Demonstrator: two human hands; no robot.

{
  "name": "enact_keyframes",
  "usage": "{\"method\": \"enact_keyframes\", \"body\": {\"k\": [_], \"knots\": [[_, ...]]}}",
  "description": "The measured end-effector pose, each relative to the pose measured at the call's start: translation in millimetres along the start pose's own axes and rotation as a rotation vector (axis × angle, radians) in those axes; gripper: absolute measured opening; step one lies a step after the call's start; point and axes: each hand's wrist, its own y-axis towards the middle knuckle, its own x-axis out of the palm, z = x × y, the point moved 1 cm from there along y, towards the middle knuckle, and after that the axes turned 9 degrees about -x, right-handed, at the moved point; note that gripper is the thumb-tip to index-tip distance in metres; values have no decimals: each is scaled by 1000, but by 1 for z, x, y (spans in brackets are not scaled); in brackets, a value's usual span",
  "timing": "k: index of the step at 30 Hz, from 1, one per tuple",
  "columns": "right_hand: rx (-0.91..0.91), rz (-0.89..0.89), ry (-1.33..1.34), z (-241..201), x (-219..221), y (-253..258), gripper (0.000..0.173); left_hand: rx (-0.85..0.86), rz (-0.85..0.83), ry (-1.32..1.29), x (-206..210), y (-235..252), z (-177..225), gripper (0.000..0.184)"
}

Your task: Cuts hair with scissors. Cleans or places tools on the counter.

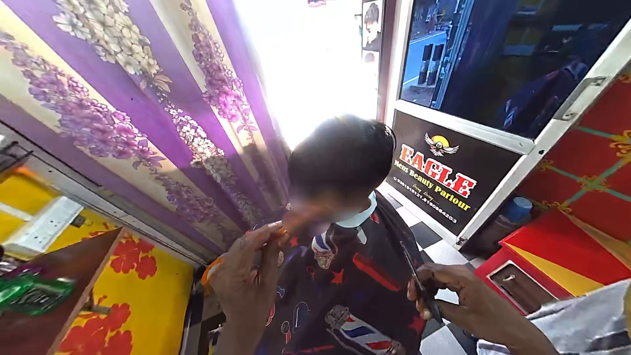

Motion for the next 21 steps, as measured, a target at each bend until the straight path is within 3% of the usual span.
{"method": "enact_keyframes", "body": {"k": [4,8,14,18,21], "knots": [[-55,-36,-2,41,-48,-5,31,18,13,161,27,29,34,19],[-38,-106,29,85,-89,-8,32,9,-48,364,48,21,44,16],[-33,-214,65,119,-143,21,33,243,-69,638,59,6,91,17],[-60,-222,71,136,-159,42,32,93,-10,792,89,18,125,13],[-55,-250,116,156,-174,41,32,-88,-206,859,109,17,137,16]]}}
